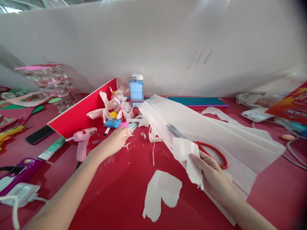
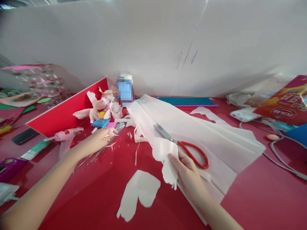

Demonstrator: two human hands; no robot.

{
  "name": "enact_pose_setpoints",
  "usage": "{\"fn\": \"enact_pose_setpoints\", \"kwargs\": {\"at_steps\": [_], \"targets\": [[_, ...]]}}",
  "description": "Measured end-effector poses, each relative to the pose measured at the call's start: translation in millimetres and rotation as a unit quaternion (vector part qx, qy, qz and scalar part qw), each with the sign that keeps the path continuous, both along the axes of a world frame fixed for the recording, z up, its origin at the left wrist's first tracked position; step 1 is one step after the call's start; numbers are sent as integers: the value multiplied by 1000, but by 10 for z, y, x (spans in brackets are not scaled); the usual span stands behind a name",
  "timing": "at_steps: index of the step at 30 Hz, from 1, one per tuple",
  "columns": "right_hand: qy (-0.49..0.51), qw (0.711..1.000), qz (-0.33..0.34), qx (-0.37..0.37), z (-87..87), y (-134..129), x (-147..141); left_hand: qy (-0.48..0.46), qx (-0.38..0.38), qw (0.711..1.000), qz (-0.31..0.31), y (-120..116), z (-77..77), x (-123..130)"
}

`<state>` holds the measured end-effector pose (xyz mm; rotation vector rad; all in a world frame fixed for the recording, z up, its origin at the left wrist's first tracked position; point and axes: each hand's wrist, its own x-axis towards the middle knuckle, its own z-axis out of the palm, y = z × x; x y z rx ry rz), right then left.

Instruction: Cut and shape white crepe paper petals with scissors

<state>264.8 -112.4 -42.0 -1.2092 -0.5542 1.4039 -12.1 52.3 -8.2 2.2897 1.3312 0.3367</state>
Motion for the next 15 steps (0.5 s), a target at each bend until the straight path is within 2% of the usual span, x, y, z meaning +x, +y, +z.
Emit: {"fn": "enact_pose_setpoints", "kwargs": {"at_steps": [4, 9, 12, 15], "targets": [[-3, 1000, 2, 7, -7, 7, 3, -10, 6, 1000, -1, 138, -81, 186], [0, 1000, 6, 14, -14, 3, 17, -16, -1, 999, -36, 266, -292, 432], [4, 1000, 6, 11, -20, -3, 20, 0, -7, 999, -44, 300, -387, 468], [2, 1000, 7, 3, -5, -4, 12, 18, -9, 999, -35, 289, -350, 412]]}}
